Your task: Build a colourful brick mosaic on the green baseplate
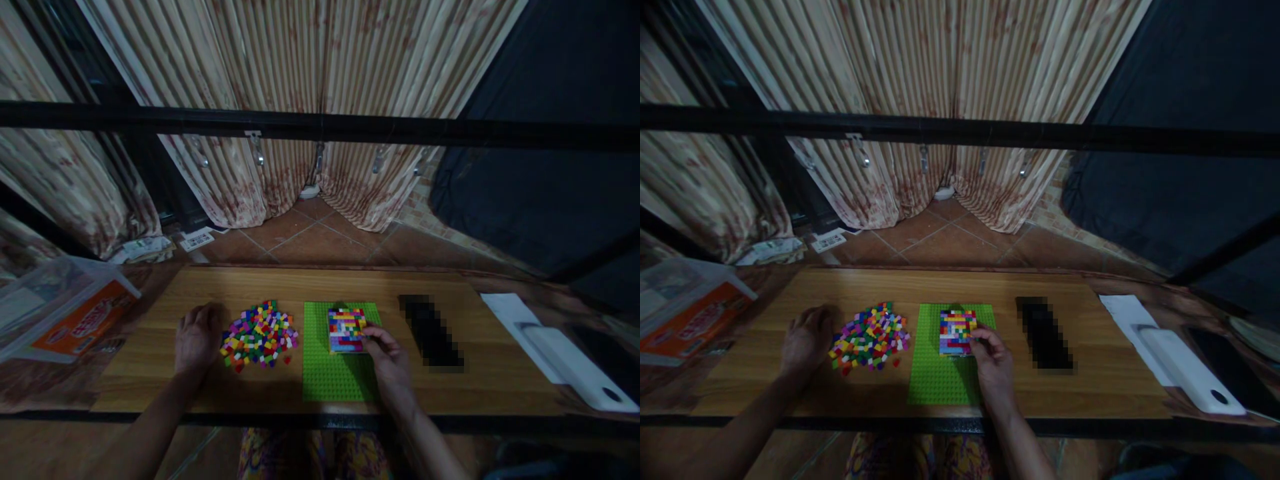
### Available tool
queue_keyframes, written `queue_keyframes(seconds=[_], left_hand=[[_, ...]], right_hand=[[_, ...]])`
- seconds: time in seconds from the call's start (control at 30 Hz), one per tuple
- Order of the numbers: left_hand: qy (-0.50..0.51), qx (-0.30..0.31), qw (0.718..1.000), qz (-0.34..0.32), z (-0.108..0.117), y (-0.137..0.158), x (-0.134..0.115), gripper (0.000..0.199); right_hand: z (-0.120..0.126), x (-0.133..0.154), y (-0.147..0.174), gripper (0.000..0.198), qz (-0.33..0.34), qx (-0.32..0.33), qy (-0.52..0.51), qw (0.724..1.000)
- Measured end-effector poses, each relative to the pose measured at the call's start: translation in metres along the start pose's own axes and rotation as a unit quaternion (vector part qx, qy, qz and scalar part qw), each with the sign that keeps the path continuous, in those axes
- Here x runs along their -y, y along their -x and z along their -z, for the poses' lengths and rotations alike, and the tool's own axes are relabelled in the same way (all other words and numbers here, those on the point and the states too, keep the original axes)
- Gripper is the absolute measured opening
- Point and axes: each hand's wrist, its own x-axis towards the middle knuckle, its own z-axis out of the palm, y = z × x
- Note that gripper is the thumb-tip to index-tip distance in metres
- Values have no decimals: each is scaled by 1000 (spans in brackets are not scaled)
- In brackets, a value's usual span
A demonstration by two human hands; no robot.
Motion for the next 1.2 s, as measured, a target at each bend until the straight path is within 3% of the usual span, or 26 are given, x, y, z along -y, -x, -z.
queue_keyframes(seconds=[0.47, 0.57, 0.63, 0.73, 0.8, 0.93, 1.07, 1.2], left_hand=[[-15, -16, 1000, 1, -4, 2, 1, 39], [-15, -21, 1000, 7, -6, 3, 1, 39], [-14, -21, 1000, 12, -7, 4, 1, 38], [-12, -25, 999, 24, -7, 4, -1, 37], [-5, -26, 999, 30, -7, 5, -3, 37], [6, -23, 999, 41, -5, 5, -6, 36], [18, -21, 999, 44, -4, 6, -8, 34], [28, -23, 998, 54, -3, 7, -9, 34]], right_hand=[[1, -2, 0, 26, 10, 7, 13, 1000], [6, -1, -2, 29, 19, 13, 48, 999], [9, 4, 0, 30, 60, 1, 109, 992], [6, 18, 13, 25, 172, -39, 215, 961], [-5, 26, 27, 20, 215, 4, 259, 942], [-42, 25, 57, 18, 224, 211, 323, 895], [-78, 5, 69, 22, 255, 243, 386, 853], [-94, -12, 64, 21, 259, 236, 451, 821]])
